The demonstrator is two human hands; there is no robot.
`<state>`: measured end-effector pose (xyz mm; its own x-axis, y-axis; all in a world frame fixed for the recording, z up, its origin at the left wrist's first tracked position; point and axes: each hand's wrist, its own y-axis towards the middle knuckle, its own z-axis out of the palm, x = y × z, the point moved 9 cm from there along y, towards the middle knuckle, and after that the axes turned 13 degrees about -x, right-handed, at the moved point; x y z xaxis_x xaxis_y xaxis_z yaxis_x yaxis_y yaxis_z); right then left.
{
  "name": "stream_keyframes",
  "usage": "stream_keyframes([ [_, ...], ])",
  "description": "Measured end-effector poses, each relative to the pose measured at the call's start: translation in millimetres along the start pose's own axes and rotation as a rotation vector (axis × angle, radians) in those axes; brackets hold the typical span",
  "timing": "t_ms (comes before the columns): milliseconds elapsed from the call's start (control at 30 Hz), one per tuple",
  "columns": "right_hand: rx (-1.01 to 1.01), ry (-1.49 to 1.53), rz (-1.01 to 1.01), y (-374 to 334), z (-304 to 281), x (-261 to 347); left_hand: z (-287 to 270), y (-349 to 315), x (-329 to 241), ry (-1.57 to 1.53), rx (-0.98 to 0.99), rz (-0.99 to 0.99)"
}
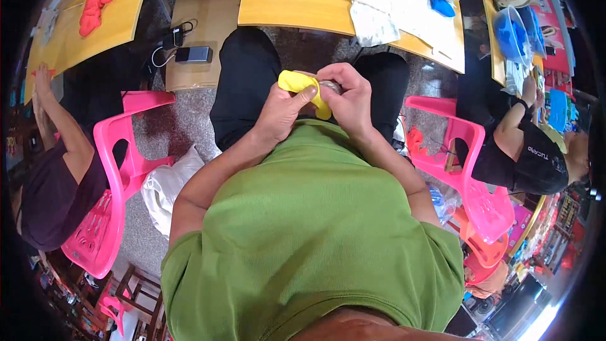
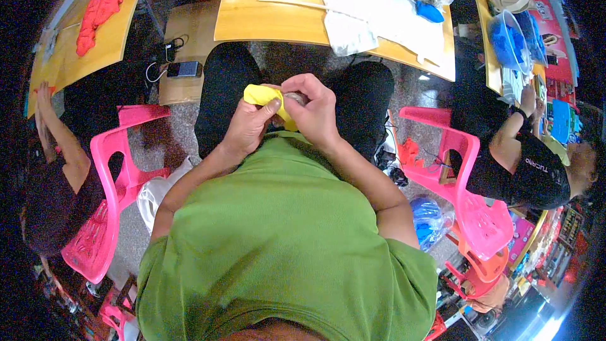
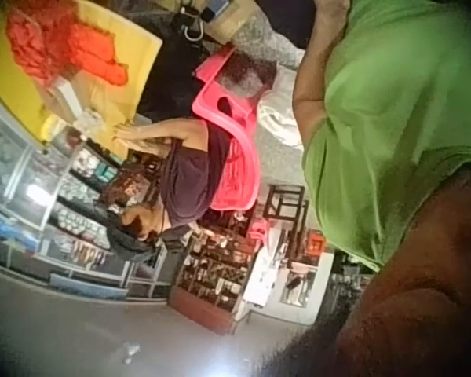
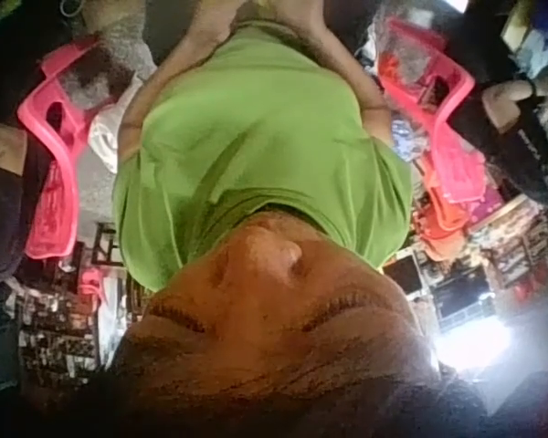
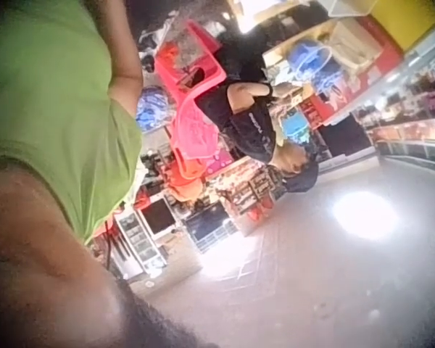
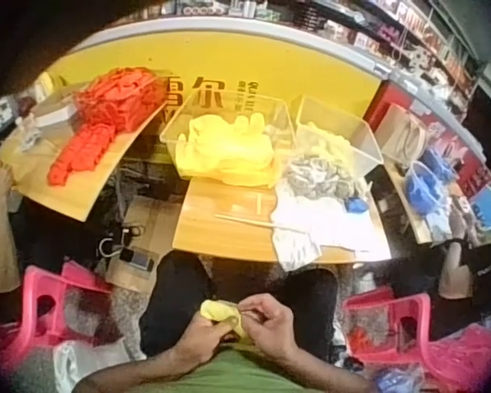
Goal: Assembling small fabric figures by inserting stuffing and finishing the exterior.
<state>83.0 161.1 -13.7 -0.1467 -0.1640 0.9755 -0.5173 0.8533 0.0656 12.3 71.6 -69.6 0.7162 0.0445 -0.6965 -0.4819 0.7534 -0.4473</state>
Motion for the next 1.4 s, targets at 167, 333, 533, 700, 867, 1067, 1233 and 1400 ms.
stream_keyframes([
  [167,0.195,0.217,0.176,-10,9,4,3,0,-12,-0.106,-0.02,0.003],
  [333,0.073,0.05,0.042,-10,0,-10,12,-1,-5,-0.161,0.066,-0.109],
  [533,-0.119,0.166,0.075,-8,-13,-5,-17,0,-14,0.025,-0.065,-0.009],
  [700,0.012,0.0,-0.187,-13,-4,14,-20,1,-20,0.088,-0.025,-0.017],
  [867,0.264,0.041,-0.311,-11,5,35,-10,0,-23,0.235,0.227,-0.102],
  [1067,0.327,-0.038,-0.542,-13,12,48,2,-9,-12,0.57,0.561,-0.113],
  [1233,0.16,-0.066,-0.456,-2,6,75,6,-6,-23,0.473,0.394,-0.023],
  [1400,0.251,-0.176,-0.521,-5,4,60,8,-8,-33,0.54,0.273,0.135],
])
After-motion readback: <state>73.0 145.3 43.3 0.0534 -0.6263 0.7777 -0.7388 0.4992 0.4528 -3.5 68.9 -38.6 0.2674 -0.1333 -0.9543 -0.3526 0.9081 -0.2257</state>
